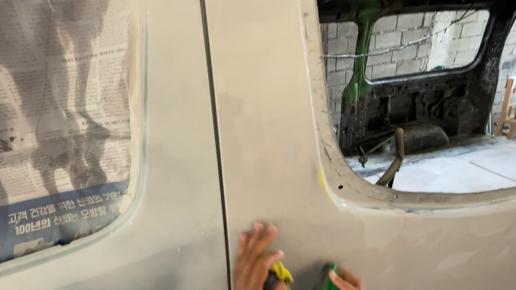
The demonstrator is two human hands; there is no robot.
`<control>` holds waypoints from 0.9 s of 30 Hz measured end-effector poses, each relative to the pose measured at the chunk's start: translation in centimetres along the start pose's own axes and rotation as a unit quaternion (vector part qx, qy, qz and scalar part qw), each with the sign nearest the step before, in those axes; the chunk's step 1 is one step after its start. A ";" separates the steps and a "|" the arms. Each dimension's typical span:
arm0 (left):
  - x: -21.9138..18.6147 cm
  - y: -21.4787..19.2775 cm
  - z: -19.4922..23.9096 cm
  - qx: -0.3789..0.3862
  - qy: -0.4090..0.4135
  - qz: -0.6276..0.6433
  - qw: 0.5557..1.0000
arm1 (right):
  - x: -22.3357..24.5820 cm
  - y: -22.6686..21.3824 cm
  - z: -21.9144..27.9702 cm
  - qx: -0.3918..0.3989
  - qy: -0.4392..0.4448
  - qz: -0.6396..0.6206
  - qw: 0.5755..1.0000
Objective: The person uses a green sanding block to sand the surface of a white car door, focusing on the area around the window frame. They periodically wipe the surface with a yellow cloth to remove dust and debris.
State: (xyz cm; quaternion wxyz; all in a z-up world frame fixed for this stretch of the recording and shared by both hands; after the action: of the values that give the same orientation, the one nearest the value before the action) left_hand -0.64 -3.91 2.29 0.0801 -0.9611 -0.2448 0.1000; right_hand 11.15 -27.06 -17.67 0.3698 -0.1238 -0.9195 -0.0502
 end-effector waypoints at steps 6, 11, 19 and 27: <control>0.1 6.6 3.5 -0.065 -0.077 0.175 0.979 | -5.0 -0.1 4.0 0.073 0.131 -0.309 0.939; 0.5 8.7 2.1 0.021 -0.012 -0.149 0.989 | -5.9 -1.8 0.5 0.065 0.022 -0.268 0.961; 0.3 1.3 -16.3 0.135 0.098 -0.371 0.913 | 12.8 -1.0 -4.2 -0.196 -0.146 0.092 0.965; 3.1 1.6 -38.5 0.099 0.028 -0.427 0.899 | 16.2 1.0 -3.8 -0.217 -0.123 0.211 0.945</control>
State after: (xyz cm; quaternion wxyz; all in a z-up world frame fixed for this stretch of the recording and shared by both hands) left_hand 11.64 -7.81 38.74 0.2170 -0.7540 -0.6178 0.0529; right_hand 2.74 -23.70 -3.71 0.2203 -0.3977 -0.8773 -0.1541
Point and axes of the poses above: each hand's wrist, its own z-axis away from the middle knuckle, its own y-axis out of the palm, x = y × z, the point moved 9 cm from there along -z, towards the middle knuckle, and after that the axes turned 8 degrees about z, right-handed, at the moved point
